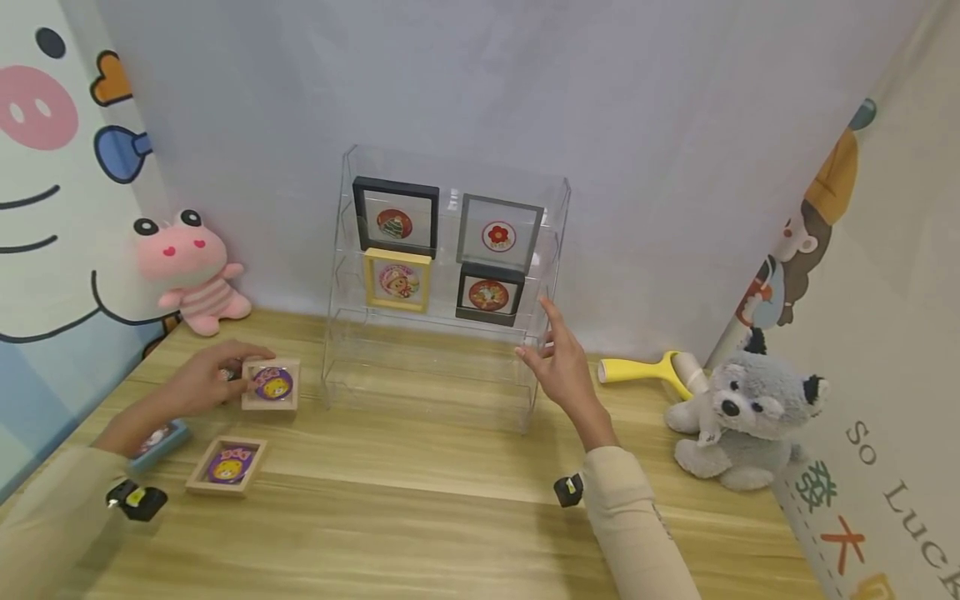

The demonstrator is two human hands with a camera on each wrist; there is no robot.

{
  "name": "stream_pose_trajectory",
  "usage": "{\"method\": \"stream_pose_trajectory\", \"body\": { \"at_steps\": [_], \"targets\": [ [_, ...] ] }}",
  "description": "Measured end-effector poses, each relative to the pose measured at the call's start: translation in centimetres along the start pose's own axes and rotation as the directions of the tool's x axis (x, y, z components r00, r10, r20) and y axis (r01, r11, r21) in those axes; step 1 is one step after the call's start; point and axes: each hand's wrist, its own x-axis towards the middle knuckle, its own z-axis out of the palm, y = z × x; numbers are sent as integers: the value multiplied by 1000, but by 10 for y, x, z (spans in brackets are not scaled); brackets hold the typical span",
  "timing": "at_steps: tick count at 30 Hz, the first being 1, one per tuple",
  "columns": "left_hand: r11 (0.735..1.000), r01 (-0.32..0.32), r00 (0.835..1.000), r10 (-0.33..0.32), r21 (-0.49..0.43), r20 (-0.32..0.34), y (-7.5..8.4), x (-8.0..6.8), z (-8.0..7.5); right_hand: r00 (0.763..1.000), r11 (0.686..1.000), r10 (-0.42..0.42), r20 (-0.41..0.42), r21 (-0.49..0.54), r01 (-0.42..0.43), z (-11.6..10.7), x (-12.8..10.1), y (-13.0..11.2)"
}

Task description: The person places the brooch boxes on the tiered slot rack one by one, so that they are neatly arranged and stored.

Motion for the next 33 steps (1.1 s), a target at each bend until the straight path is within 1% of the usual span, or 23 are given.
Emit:
{"method": "stream_pose_trajectory", "body": {
  "at_steps": [3, 5, 8, 10, 13, 16, 18, 24, 29, 33],
  "targets": [
    [1000, -29, 999, 29, 2, -27, 8, 3, -4, 1000, 1000, 0, -1, -1, 0, 0, 0, 0],
    [998, -68, 997, 68, 5, -46, 14, 4, -6, 1000, 1000, 0, 1, 0, 0, 0, 0, 0],
    [991, -135, 987, 137, 22, -89, 24, 7, -11, 1000, 1000, -3, 2, 3, 3, 0, 0, 0],
    [986, -165, 980, 168, 29, -111, 32, 8, -15, 1000, 1000, -5, 3, 3, 5, 0, 0, 0],
    [982, -183, 974, 186, 36, -130, 44, 10, -20, 1000, 1000, -7, 4, 3, 6, 0, 0, 1],
    [984, -176, 976, 179, 38, -128, 54, 15, -21, 1000, 1000, -5, 8, 2, 5, 0, 0, 1],
    [984, -179, 975, 181, 27, -126, 59, 20, -19, 1000, 1000, -3, 10, 4, 3, 0, 0, 1],
    [969, -235, 967, 225, -71, -123, 75, 40, -7, 1000, 1000, -3, 11, 9, 3, -1, -1, 0],
    [967, -242, 967, 234, -81, -106, 90, 59, 5, 1000, 1000, 2, 16, 11, -3, 0, -1, 0],
    [958, -270, 960, 261, -96, -100, 100, 74, 13, 1000, 1000, 2, 12, 8, -2, -1, -1, 0]
  ]
}}
